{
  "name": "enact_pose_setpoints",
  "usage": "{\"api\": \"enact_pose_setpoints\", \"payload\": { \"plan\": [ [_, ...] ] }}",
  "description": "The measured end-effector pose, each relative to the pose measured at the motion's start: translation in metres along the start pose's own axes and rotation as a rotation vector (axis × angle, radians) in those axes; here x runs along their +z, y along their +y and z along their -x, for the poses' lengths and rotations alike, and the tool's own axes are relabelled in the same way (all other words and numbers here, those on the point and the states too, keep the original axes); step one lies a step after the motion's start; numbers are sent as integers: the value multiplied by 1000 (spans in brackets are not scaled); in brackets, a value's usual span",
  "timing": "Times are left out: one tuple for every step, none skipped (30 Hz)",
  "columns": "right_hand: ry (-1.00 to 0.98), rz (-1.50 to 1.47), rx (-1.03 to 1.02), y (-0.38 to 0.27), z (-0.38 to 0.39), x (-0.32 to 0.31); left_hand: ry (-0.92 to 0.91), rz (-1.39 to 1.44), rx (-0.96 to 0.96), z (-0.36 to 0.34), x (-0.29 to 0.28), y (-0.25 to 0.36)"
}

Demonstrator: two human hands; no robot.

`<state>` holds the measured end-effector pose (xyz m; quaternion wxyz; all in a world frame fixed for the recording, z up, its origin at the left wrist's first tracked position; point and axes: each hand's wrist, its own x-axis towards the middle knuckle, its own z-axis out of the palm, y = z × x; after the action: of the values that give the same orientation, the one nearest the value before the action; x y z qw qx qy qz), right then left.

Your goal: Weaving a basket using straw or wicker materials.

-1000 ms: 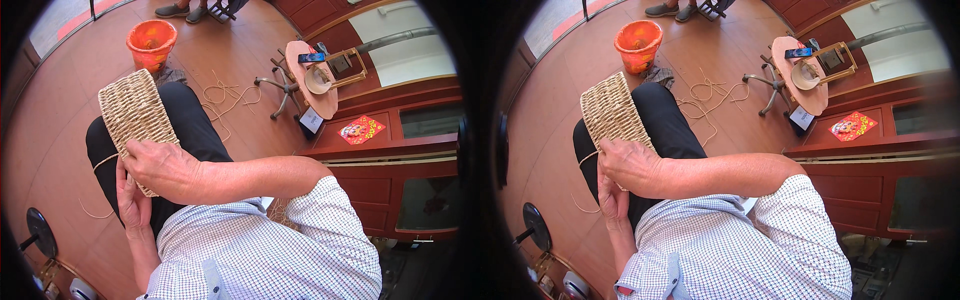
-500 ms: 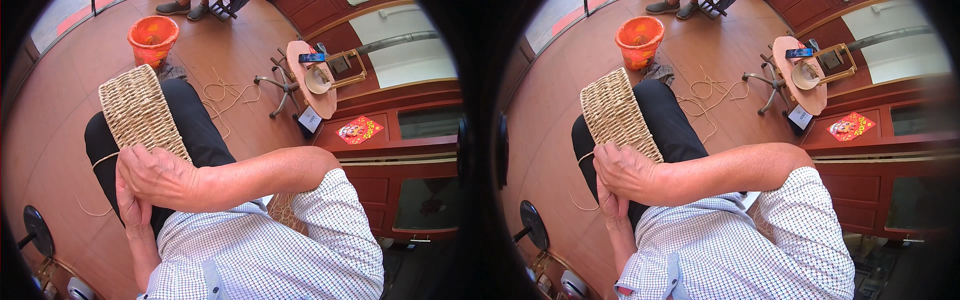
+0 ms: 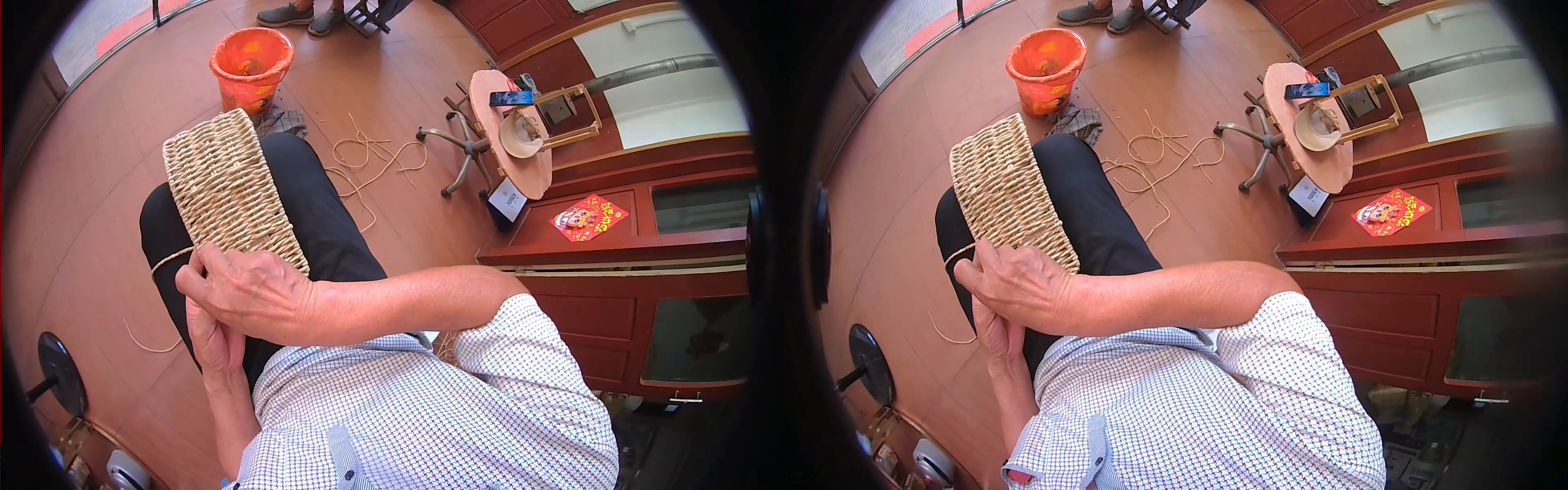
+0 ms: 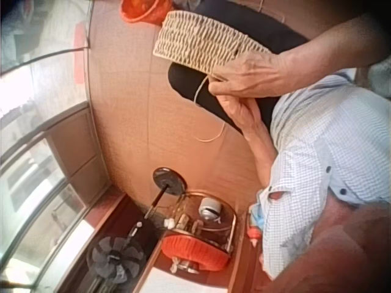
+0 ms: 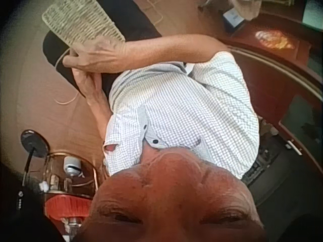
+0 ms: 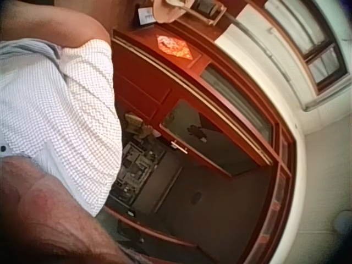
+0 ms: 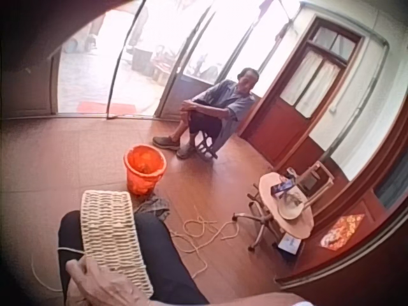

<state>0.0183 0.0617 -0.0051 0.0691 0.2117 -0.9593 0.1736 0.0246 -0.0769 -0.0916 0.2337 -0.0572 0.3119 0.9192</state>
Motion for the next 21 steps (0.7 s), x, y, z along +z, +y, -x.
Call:
{"api": "enact_pose_setpoints", "payload": {
  "plan": [
    [90,-34,-46,4,2,1,-38,18,5,0,-1,1],
    [181,-70,-92,6,3,1,-74,35,10,-1,-1,2],
    [184,-73,-92,8,6,1,-74,31,11,-1,-1,2],
    [176,-97,-80,9,8,0,-61,8,11,-1,0,2],
    [167,-120,-66,9,10,0,-49,-16,10,-1,0,2],
    [170,-123,-66,9,11,0,-48,-19,10,0,0,3],
    [174,-108,-68,9,11,0,-48,-20,15,0,0,3],
    [178,-94,-71,9,11,0,-46,-22,21,1,-1,3],
    [181,-97,-73,9,11,1,-44,-25,23,1,-3,2],
    [158,-99,-73,11,10,1,-31,-32,25,1,-6,1],
    [135,-100,-73,12,10,2,-18,-39,26,0,-6,0],
    [137,-102,-74,12,9,5,-18,-42,28,0,-4,0],
    [142,-94,-64,13,8,10,-8,-79,47,1,-1,1],
    [146,-87,-53,14,8,11,1,-117,66,2,3,2],
    [149,-88,-54,15,8,12,1,-120,67,3,8,2],
    [160,-105,-68,16,8,12,36,-173,96,4,14,2],
    [171,-123,-83,16,8,11,73,-227,126,6,16,3],
    [174,-126,-85,16,9,10,74,-231,128,7,16,2],
    [180,-117,-93,16,10,9,91,-292,179,7,15,1],
    [187,-108,-100,16,10,8,107,-353,229,8,13,1],
    [190,-109,-100,17,11,8,106,-356,230,8,8,1]
  ]
}}
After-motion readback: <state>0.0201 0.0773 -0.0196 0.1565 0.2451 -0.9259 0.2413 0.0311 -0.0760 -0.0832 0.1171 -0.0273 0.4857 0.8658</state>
